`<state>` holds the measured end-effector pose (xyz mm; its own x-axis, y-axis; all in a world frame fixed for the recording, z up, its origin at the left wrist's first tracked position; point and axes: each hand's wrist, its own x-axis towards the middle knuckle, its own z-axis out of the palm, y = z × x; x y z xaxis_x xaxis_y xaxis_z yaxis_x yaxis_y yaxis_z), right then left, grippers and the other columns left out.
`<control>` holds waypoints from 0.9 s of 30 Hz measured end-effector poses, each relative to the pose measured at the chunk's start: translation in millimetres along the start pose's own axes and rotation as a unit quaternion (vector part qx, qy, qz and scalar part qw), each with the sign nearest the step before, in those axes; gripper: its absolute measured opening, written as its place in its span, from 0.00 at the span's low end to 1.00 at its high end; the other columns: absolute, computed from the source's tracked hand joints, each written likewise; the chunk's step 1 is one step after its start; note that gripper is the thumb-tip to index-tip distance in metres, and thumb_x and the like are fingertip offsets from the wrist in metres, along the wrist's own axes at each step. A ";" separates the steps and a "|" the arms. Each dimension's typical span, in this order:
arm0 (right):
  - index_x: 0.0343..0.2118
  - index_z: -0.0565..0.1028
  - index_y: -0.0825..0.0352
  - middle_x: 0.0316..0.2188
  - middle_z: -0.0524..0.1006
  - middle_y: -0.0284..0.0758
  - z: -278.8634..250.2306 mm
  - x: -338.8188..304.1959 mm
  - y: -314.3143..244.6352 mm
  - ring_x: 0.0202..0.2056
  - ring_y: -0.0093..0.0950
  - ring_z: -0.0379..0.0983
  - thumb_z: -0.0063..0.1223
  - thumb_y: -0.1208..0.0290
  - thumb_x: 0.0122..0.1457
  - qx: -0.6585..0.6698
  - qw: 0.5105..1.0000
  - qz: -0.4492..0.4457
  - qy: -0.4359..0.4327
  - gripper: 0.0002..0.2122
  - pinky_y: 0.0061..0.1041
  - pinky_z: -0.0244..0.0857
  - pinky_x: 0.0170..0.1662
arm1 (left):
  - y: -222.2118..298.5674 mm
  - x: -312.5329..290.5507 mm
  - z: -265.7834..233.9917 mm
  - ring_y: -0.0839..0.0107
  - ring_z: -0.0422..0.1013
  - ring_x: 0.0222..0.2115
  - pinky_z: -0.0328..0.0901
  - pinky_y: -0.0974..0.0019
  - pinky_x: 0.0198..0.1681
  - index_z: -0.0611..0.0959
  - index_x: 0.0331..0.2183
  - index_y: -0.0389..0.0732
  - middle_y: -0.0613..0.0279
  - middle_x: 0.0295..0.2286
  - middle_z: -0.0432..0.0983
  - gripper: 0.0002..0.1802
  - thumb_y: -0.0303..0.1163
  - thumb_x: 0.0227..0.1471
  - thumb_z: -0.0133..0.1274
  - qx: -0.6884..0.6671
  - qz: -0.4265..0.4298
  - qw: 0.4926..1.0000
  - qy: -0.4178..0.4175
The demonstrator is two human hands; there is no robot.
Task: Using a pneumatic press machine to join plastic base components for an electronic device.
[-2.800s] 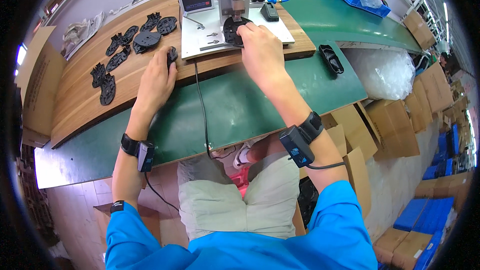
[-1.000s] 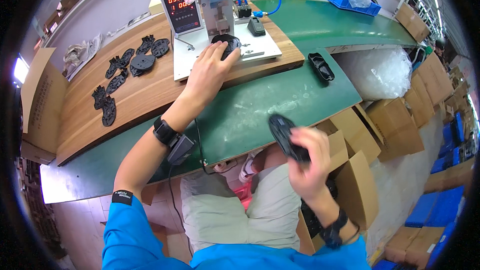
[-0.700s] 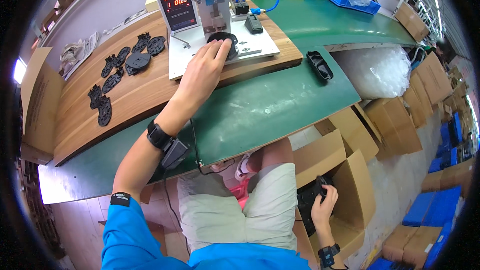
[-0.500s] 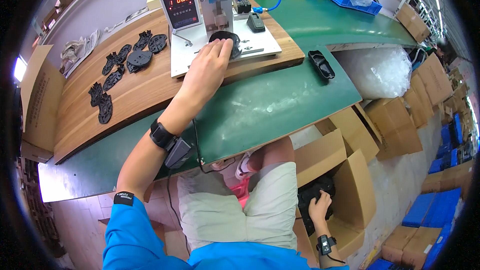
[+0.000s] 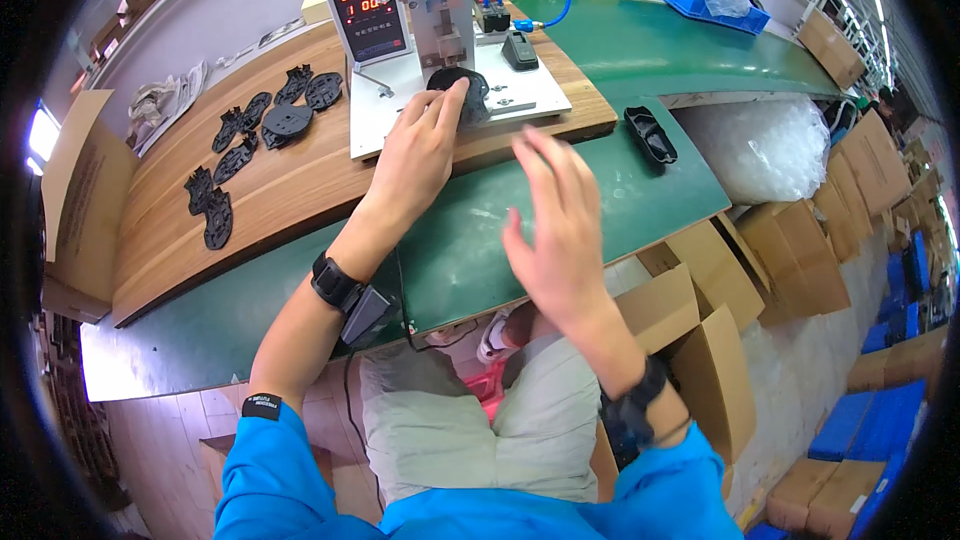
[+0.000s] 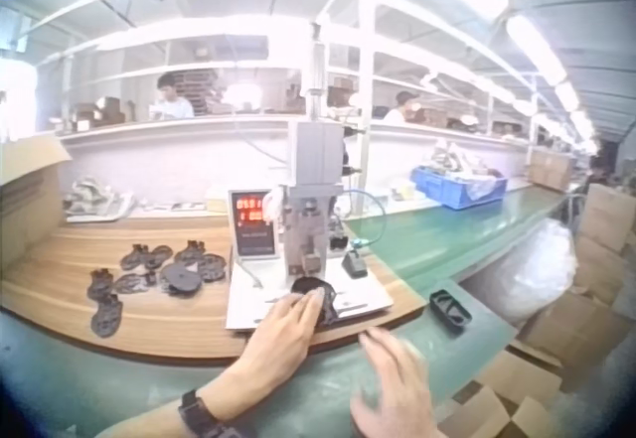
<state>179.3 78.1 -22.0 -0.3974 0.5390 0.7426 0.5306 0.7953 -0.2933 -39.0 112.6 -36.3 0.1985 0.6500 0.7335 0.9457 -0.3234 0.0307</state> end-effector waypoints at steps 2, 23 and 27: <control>0.60 0.71 0.70 0.61 0.72 0.43 28.2 33.4 16.1 0.62 0.45 0.66 0.61 0.84 0.48 -0.014 1.000 -0.024 -0.001 0.31 0.42 0.60 0.66 | 1.8 1.4 -1.3 0.49 0.73 0.51 0.70 0.52 0.56 0.69 0.62 0.29 0.43 0.46 0.79 0.35 0.16 0.51 0.52 -0.013 -0.009 1.000 0.000; 0.39 0.81 0.66 0.39 0.79 0.36 71.7 93.5 35.0 0.46 0.41 0.75 0.66 0.84 0.45 -0.049 0.992 -0.057 -0.097 0.16 0.40 0.73 0.51 | -137.7 -165.3 -167.2 0.52 0.73 0.51 0.60 0.45 0.60 0.80 0.52 0.36 0.51 0.44 0.83 0.23 0.38 0.59 0.55 0.362 -0.387 0.834 -0.153; 0.38 0.81 0.66 0.39 0.79 0.36 70.0 90.8 35.1 0.45 0.41 0.75 0.65 0.85 0.44 -0.039 0.993 -0.038 -0.101 0.15 0.40 0.73 0.50 | -106.4 -166.3 -178.6 0.57 0.76 0.49 0.55 0.45 0.66 0.80 0.52 0.38 0.54 0.41 0.84 0.21 0.33 0.57 0.57 0.195 -0.269 0.934 -0.132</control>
<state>109.4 174.4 -7.0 -0.5774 0.5289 0.6220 0.5469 0.8162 -0.1865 -218.6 -83.9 -40.3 -0.3238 0.8097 0.4895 0.9385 0.3402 0.0581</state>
